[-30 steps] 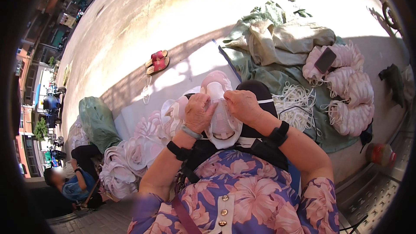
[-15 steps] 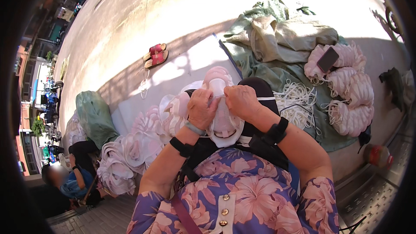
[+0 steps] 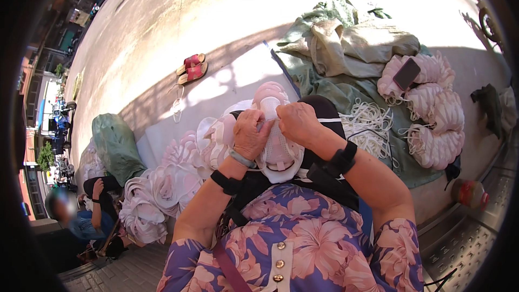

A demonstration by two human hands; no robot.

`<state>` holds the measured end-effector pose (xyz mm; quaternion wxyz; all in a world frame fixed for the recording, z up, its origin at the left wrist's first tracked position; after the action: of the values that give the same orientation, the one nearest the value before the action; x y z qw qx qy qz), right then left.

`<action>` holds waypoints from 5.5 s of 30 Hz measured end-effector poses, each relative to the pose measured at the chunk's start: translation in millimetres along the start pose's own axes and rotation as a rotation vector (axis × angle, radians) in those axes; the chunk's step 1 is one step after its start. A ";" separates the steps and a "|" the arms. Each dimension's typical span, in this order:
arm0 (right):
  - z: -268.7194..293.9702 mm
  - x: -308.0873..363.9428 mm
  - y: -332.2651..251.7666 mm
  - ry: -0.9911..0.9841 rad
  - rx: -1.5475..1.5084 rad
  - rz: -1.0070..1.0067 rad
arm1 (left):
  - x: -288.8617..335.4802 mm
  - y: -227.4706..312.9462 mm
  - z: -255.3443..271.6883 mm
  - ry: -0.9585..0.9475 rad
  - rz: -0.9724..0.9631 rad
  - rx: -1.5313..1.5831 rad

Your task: The person is lacing white and pink sneakers.

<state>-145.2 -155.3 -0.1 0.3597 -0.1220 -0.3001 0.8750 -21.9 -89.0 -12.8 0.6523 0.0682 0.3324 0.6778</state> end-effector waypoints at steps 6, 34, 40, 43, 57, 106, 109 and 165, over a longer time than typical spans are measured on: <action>-4.2 1.3 8.5 0.019 -0.092 -0.023 | 1.4 -1.4 -0.9 -0.006 -0.015 0.002; -29.2 28.4 -1.3 0.332 -0.155 -0.059 | 28.1 -6.3 1.9 -0.016 0.215 0.229; -30.9 26.2 2.3 0.367 -0.125 -0.050 | 25.5 -6.0 -6.0 -0.006 0.324 0.318; -33.2 19.1 4.9 0.362 -0.105 -0.030 | 21.7 -4.8 -11.6 0.068 0.303 0.253; -40.9 25.5 0.7 0.377 -0.059 -0.019 | 26.6 -4.4 -15.5 0.061 0.210 0.102; -37.7 28.1 -1.4 0.454 -0.421 -0.011 | 25.5 -10.0 5.0 -0.015 0.217 0.294; -37.4 23.8 -6.1 0.457 -0.360 0.038 | 26.4 -14.0 5.9 -0.025 0.284 0.364; 4.0 32.2 7.6 0.145 -0.230 0.187 | 34.0 1.1 80.8 0.058 0.005 -0.248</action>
<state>-174.0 -138.6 -1.5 0.2812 -0.2527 -0.3588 0.8534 15.0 -28.1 38.3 0.6441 -0.0317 0.2648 0.7170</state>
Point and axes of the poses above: each hand's wrist, its own x-axis away from the middle knuckle, its own z-axis out of the back of the hand, y = z × x, the point moved 4 cm from there along -x, towards the middle knuckle, and after that the axes turned 2 degrees about -x, right-handed, at the moved point
